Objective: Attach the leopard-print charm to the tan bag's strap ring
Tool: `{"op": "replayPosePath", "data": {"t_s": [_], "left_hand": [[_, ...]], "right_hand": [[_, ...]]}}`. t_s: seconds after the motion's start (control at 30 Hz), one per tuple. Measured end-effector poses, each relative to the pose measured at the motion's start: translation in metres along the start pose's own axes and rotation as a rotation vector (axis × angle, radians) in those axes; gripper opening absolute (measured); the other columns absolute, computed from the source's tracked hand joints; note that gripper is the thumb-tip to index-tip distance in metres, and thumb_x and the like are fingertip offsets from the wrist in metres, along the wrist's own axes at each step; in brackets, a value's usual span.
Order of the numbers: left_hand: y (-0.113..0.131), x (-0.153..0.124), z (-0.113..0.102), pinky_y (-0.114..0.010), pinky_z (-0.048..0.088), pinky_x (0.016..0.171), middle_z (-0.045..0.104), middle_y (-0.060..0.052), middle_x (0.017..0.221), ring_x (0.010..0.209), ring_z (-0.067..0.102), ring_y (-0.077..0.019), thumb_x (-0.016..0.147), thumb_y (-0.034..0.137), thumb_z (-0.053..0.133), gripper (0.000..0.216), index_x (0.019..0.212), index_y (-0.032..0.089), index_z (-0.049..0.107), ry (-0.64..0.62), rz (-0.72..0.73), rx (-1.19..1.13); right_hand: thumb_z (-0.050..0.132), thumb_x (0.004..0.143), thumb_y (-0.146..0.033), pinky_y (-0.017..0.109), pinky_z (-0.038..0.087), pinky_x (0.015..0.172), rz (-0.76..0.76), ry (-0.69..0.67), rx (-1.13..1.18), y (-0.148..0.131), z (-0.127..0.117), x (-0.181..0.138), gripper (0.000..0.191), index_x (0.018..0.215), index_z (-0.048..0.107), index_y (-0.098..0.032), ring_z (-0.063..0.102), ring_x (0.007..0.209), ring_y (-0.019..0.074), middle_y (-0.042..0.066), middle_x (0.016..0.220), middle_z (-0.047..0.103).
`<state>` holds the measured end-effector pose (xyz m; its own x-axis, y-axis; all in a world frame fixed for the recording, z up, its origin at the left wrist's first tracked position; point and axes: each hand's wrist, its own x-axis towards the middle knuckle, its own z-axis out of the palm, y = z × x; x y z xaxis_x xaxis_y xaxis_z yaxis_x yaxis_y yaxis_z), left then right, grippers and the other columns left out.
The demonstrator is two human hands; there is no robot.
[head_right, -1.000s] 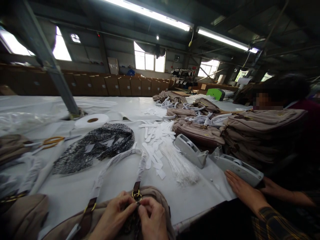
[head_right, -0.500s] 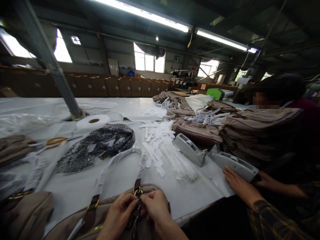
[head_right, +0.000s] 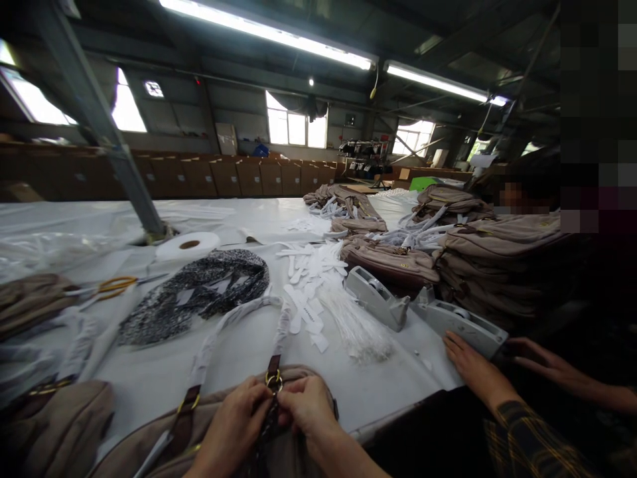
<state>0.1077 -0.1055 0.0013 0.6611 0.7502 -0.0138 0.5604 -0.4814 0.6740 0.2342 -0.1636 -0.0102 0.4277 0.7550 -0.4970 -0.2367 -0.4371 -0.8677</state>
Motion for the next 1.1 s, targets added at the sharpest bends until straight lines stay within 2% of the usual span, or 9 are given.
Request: {"op": "replayPosePath", "data": {"t_s": [0.17,0.3,0.43,0.53,0.6,0.7,0.83,0.93,1.1], "left_hand": [[0.003,-0.002,0.000,-0.024,0.039,0.070,0.059,-0.002,0.089,0.078,0.059,-0.0145,0.088,0.016,0.033,0.031,0.077,0.022,0.061,-0.010,0.005,0.063],[0.001,0.003,-0.002,-0.025,0.040,0.066,0.057,-0.002,0.087,0.074,0.061,-0.0154,0.091,0.019,0.031,0.032,0.080,0.023,0.061,0.006,0.009,0.174],[-0.006,0.005,0.001,-0.025,0.043,0.065,0.058,-0.002,0.091,0.075,0.063,-0.0159,0.090,0.016,0.030,0.031,0.088,0.025,0.060,-0.005,0.077,0.278],[-0.008,0.004,0.005,-0.025,0.045,0.064,0.058,-0.003,0.096,0.076,0.064,-0.0169,0.090,0.015,0.029,0.033,0.096,0.026,0.059,-0.005,0.111,0.352],[-0.009,0.004,0.006,-0.026,0.046,0.064,0.057,-0.005,0.108,0.078,0.065,-0.0175,0.090,0.014,0.027,0.034,0.101,0.026,0.057,0.004,0.117,0.374],[-0.011,0.007,0.003,-0.027,0.047,0.071,0.052,-0.007,0.125,0.089,0.065,-0.0186,0.088,0.011,0.028,0.033,0.104,0.024,0.054,-0.018,0.158,0.324],[-0.012,0.015,-0.010,-0.025,0.045,0.070,0.062,-0.005,0.100,0.083,0.064,-0.0177,0.088,0.013,0.028,0.027,0.089,0.022,0.054,-0.129,0.216,0.233],[-0.011,0.024,-0.019,-0.027,0.043,0.065,0.063,-0.004,0.085,0.076,0.063,-0.0206,0.085,0.014,0.033,0.022,0.084,0.022,0.053,-0.187,0.233,0.293],[-0.004,0.034,-0.025,-0.026,0.042,0.065,0.063,-0.004,0.087,0.076,0.062,-0.0199,0.074,0.007,0.040,0.025,0.085,0.022,0.057,-0.311,0.299,0.303]], "right_hand": [[0.063,0.058,-0.014,0.014,0.022,0.028,0.124,-0.029,0.034,-0.004,-0.003,0.002,0.012,0.069,0.063,-0.012,0.047,0.037,0.0072,-0.001,0.047,0.058],[0.063,0.058,-0.011,0.014,0.021,0.029,0.104,-0.006,0.022,-0.006,-0.002,0.002,0.015,0.073,0.064,-0.014,0.043,0.035,0.0052,-0.003,0.049,0.058],[0.062,0.061,-0.013,0.014,0.022,0.029,0.091,-0.014,0.038,-0.004,-0.002,0.004,0.014,0.075,0.063,-0.014,0.045,0.035,0.0054,-0.003,0.051,0.058],[0.061,0.068,-0.024,0.014,0.020,0.028,0.110,-0.047,0.044,-0.007,-0.002,0.005,0.010,0.071,0.061,-0.014,0.047,0.034,0.0059,-0.001,0.055,0.060],[0.059,0.073,-0.031,0.014,0.019,0.028,0.118,-0.066,0.040,-0.011,-0.001,0.007,0.017,0.067,0.060,-0.015,0.047,0.034,0.0061,0.000,0.055,0.059],[0.059,0.073,-0.030,0.013,0.019,0.028,0.111,-0.069,0.036,-0.013,0.001,0.010,0.020,0.062,0.057,-0.014,0.045,0.033,0.0056,-0.001,0.050,0.056],[0.059,0.072,-0.026,0.013,0.020,0.028,0.102,-0.043,0.041,-0.012,0.001,0.013,0.017,0.059,0.055,-0.015,0.044,0.033,0.0056,-0.002,0.046,0.053],[0.056,0.071,-0.023,0.014,0.022,0.029,0.118,-0.047,0.046,-0.015,0.000,0.012,0.014,0.060,0.055,-0.015,0.046,0.035,0.0059,-0.002,0.047,0.055],[0.054,0.067,-0.018,0.015,0.025,0.031,0.149,-0.036,0.007,-0.016,0.000,0.012,0.012,0.055,0.054,-0.017,0.046,0.034,0.0071,-0.002,0.044,0.054]]}}
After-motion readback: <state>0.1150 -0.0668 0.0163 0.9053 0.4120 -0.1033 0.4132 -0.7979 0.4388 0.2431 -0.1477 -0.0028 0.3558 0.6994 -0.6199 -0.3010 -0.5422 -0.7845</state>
